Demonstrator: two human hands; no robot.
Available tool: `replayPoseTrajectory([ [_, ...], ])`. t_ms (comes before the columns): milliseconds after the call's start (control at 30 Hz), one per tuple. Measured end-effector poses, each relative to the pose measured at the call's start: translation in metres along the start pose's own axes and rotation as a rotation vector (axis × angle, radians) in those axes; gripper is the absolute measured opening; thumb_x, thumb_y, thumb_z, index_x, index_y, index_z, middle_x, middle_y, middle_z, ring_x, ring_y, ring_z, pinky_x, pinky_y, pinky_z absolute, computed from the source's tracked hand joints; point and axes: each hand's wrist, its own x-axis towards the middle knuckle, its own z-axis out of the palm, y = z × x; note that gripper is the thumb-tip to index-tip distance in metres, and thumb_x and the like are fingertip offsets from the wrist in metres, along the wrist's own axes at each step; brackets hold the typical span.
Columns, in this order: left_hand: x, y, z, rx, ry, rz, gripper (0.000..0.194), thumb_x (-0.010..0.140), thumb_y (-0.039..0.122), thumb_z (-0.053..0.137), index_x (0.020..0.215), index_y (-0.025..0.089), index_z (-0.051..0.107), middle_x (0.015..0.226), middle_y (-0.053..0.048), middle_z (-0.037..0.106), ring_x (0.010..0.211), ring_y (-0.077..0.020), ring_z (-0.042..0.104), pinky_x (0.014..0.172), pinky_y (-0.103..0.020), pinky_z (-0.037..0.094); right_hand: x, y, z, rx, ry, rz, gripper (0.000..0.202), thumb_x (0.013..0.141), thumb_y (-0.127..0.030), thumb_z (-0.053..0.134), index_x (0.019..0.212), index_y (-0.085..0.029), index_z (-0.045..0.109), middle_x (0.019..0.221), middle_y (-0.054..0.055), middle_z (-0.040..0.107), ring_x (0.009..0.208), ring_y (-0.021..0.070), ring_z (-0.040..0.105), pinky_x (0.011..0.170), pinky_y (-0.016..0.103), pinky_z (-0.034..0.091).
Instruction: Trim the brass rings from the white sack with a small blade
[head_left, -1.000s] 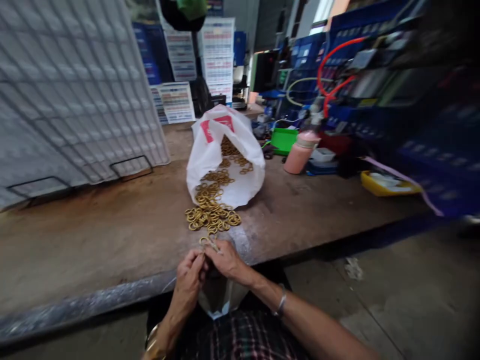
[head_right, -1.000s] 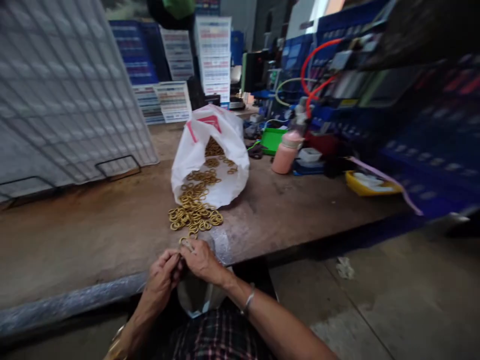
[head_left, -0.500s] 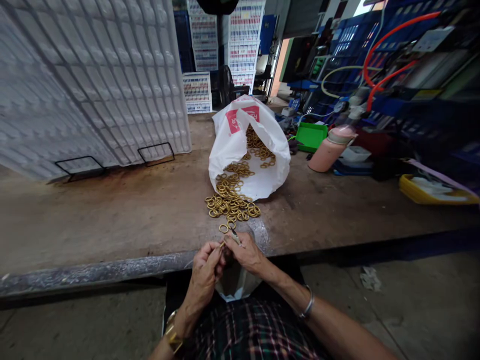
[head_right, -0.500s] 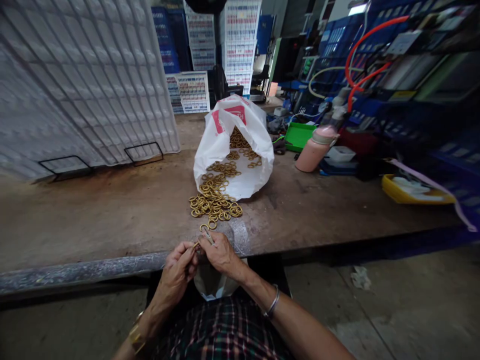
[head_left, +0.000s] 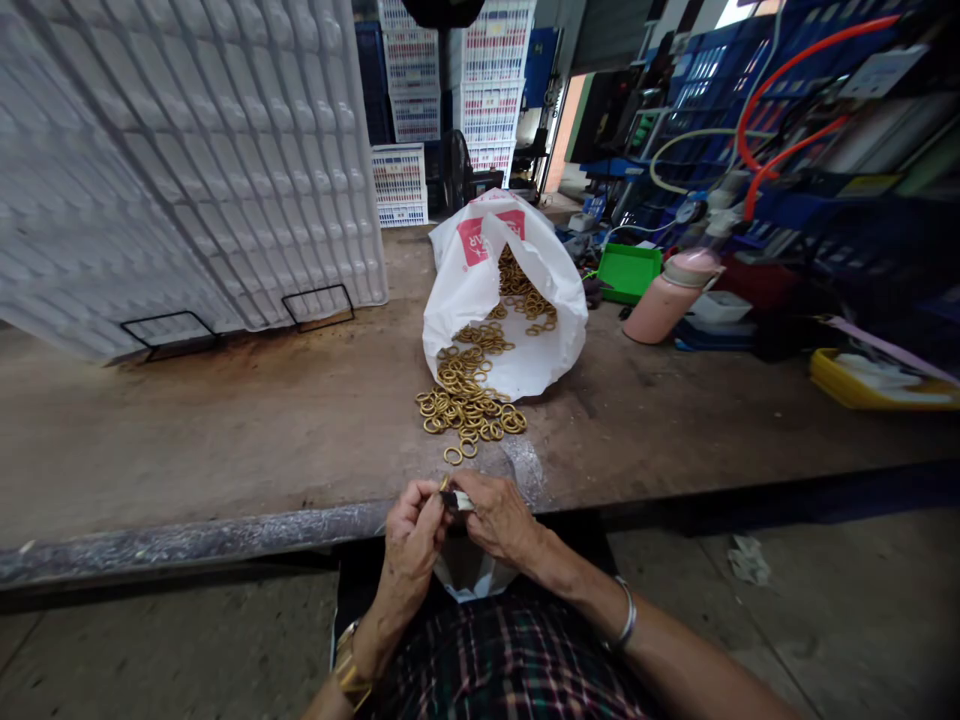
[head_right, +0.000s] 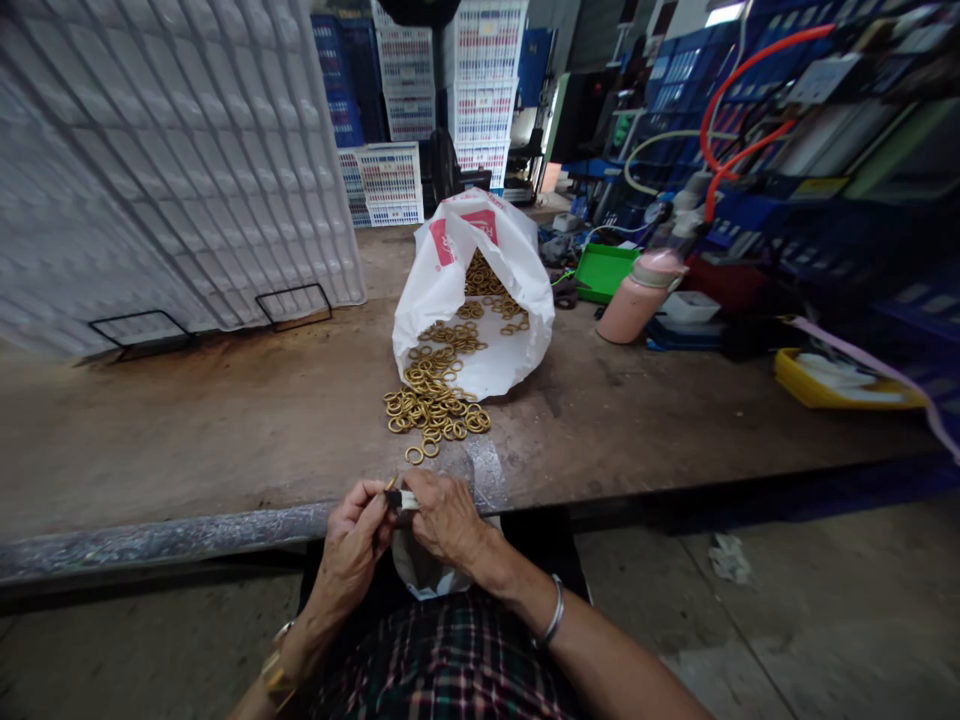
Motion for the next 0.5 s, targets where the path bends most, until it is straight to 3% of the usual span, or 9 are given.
replayPoseTrajectory([
  [233, -0.0001, -0.0020, 0.0009, 0.071, 0.018, 0.058, 0.039, 0.071, 0.055, 0.059, 0.069, 0.017, 0.047, 0.056, 0.004, 0.044, 0.043, -0.0052, 0.031, 0.040, -0.017, 0.024, 0.0032, 0.0023, -0.0002, -0.057, 0.023, 0.029, 0.023, 0.068, -0.007, 0.042, 0.085, -0.017, 0.053, 0.078, 0.004, 0.062, 0.071, 0.0145, 0.056, 0.062, 0.022, 0.034],
  [500, 0.0040, -0.0089, -0.0042, 0.149, 0.013, 0.146, 0.036, 0.075, 0.052, 0.056, 0.068, 0.018, 0.049, 0.056, 0.004, 0.043, 0.045, -0.0066, 0.032, 0.042, -0.018, 0.027, 0.0038, 0.0004, -0.0014, -0.103, -0.052, 0.063, 0.021, 0.070, -0.010, 0.043, 0.087, -0.017, 0.053, 0.076, 0.004, 0.062, 0.069, 0.0152, 0.056, 0.058, 0.023, 0.031],
])
